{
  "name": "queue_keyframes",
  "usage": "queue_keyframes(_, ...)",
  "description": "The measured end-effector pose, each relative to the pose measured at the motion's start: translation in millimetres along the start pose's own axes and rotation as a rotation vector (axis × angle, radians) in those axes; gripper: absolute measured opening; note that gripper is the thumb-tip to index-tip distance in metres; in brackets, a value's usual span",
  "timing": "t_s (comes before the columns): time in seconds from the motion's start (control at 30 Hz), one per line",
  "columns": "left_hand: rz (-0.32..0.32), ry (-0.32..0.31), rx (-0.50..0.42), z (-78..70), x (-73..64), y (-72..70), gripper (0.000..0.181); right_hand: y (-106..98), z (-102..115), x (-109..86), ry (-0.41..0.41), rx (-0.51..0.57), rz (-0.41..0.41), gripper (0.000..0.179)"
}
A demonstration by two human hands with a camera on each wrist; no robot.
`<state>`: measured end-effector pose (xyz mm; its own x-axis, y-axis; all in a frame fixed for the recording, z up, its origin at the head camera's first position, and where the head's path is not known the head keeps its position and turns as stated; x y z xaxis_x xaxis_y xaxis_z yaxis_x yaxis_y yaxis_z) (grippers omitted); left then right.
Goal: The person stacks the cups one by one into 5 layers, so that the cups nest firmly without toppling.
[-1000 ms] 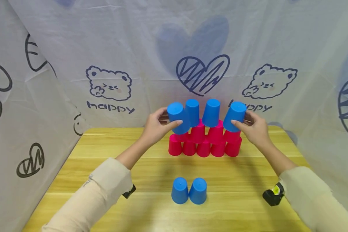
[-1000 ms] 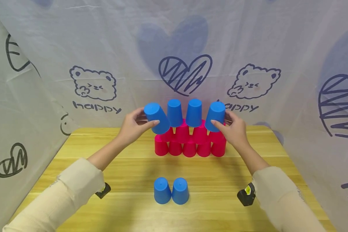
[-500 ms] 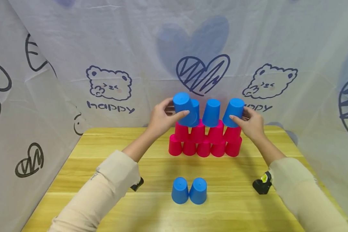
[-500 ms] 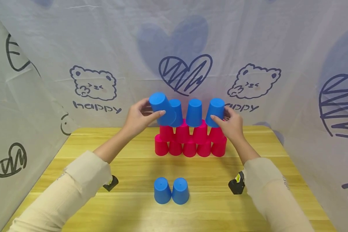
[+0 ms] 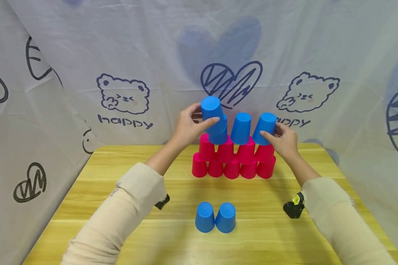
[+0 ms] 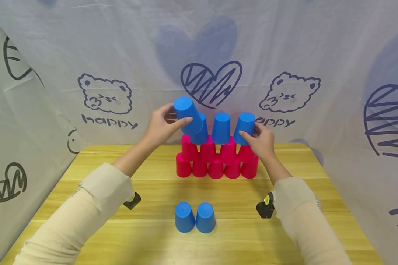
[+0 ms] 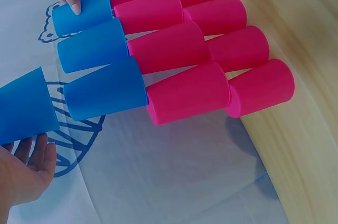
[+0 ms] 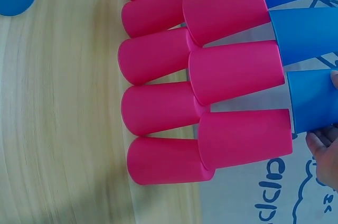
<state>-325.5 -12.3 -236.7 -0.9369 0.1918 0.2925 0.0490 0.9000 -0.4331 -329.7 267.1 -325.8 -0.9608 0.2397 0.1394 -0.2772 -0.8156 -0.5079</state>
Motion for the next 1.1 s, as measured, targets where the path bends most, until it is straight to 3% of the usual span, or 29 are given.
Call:
queue_keyframes(0.13,-0.01,0.018,0.001,-3.7,3.5,2.9,0.058,3.4,-8.7,6.8,-0.007,0.012,-0.006,0.07)
queue_keyframes(0.27,-0.014,0.018,0.001,-5.8,7.3,6.7,0.059,16.5,-85.5,62.2,0.013,-0.045,-0.061,0.076)
queue_keyframes(0.37,-0.008,0.012,0.001,-6.4,11.1,11.3,0.059,22.0,-128.4,91.3,0.027,-0.031,-0.082,0.076)
queue_keyframes(0.5,0.006,0.0,-0.006,-8.0,16.6,17.1,0.059,21.1,-133.8,94.7,0.027,-0.016,-0.061,0.078)
queue_keyframes(0.53,0.003,-0.006,-0.011,-8.1,18.0,17.6,0.059,23.4,-147.2,104.7,0.037,-0.055,-0.078,0.081)
queue_keyframes(0.67,-0.021,-0.028,-0.01,-8.8,24.2,18.3,0.06,19.7,-134.6,96.3,0.042,-0.07,-0.051,0.078)
queue_keyframes(0.73,-0.029,-0.043,-0.001,-9.4,27.2,19.5,0.061,19.9,-129.8,91.9,0.031,-0.015,-0.03,0.079)
queue_keyframes(0.87,-0.032,-0.052,0.024,-12.4,32.9,24.9,0.061,16.2,-98.5,68.4,-0.001,0.011,-0.019,0.083)
queue_keyframes(0.97,-0.042,-0.052,0.032,-14.2,36.0,28.3,0.061,8.7,-49.6,34.6,0.0,-0.007,-0.003,0.081)
queue_keyframes(1.1,-0.045,-0.058,0.054,-13.2,38.6,33.7,0.062,3.8,-8.8,7.6,0.011,-0.042,0.016,0.074)
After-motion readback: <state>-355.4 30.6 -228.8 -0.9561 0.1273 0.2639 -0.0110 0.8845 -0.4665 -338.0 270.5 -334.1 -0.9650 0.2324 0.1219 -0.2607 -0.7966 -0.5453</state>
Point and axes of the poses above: each hand's wrist, its own x-axis towards the middle knuckle, its own y-axis out of the palm, z = x × y, the point moved 9 cm from there along x, towards the middle knuckle, and after that the axes turned 2 degrees about x, right-handed, at the moved point
